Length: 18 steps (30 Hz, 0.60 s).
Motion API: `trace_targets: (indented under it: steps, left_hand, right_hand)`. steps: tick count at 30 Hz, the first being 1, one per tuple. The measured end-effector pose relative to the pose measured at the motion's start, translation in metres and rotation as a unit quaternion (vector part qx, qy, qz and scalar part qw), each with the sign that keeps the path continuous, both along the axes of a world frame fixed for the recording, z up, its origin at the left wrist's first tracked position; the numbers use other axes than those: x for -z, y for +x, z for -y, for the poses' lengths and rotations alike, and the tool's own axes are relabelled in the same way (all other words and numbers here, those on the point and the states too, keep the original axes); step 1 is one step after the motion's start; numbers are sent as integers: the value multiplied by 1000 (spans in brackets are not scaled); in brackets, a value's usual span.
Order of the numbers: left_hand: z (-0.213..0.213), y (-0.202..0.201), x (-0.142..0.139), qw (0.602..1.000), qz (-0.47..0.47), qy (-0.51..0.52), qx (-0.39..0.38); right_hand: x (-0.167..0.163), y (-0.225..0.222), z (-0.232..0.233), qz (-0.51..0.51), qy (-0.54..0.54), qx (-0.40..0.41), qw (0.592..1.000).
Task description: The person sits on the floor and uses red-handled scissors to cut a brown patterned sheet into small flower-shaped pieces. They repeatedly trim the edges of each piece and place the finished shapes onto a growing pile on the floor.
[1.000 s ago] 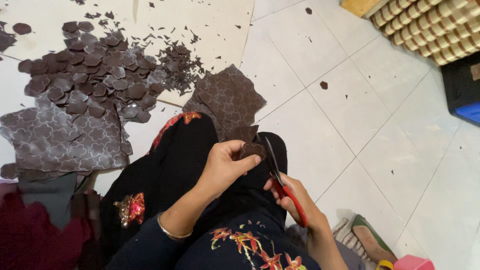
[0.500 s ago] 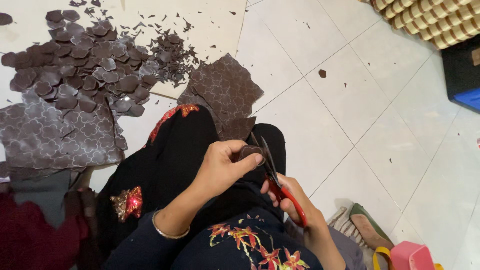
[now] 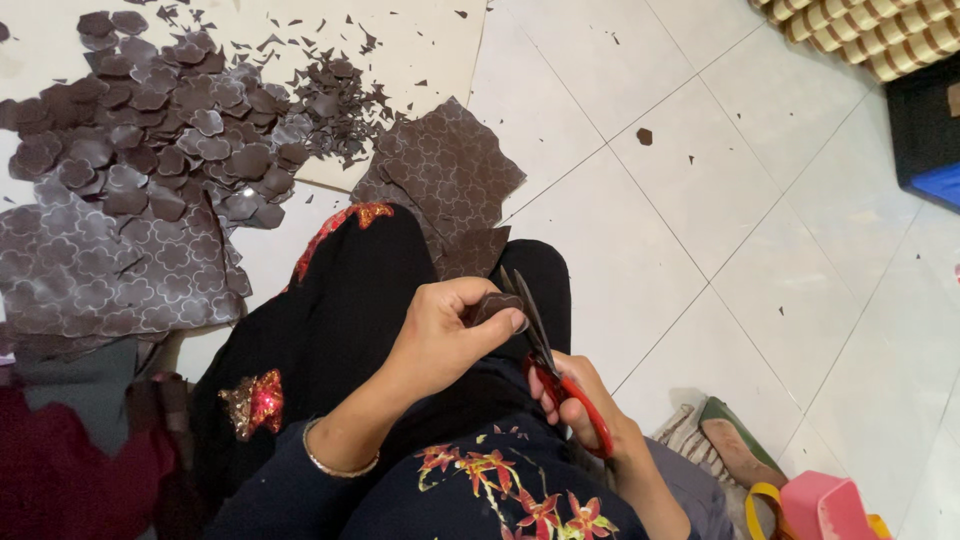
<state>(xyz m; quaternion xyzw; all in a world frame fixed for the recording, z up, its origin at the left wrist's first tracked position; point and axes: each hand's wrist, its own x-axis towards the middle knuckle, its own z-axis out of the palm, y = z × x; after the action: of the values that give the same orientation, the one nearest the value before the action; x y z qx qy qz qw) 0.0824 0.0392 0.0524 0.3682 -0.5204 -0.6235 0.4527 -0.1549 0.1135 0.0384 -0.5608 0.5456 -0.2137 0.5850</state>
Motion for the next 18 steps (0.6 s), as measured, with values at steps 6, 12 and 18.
trace_targets:
  steps: [6, 12, 18]
  left_hand:
    - [1, 0, 1, 1000, -6, 1, 3]
    - [-1, -1, -3, 1000, 17, 7, 15]
    - [0, -1, -2, 1000, 11, -3, 16]
  right_hand:
    - [-18, 10, 0, 46, 10, -24, 999]
    - [-26, 13, 6, 58, -6, -55, 997]
    - [-22, 11, -1, 49, 1, -28, 998]
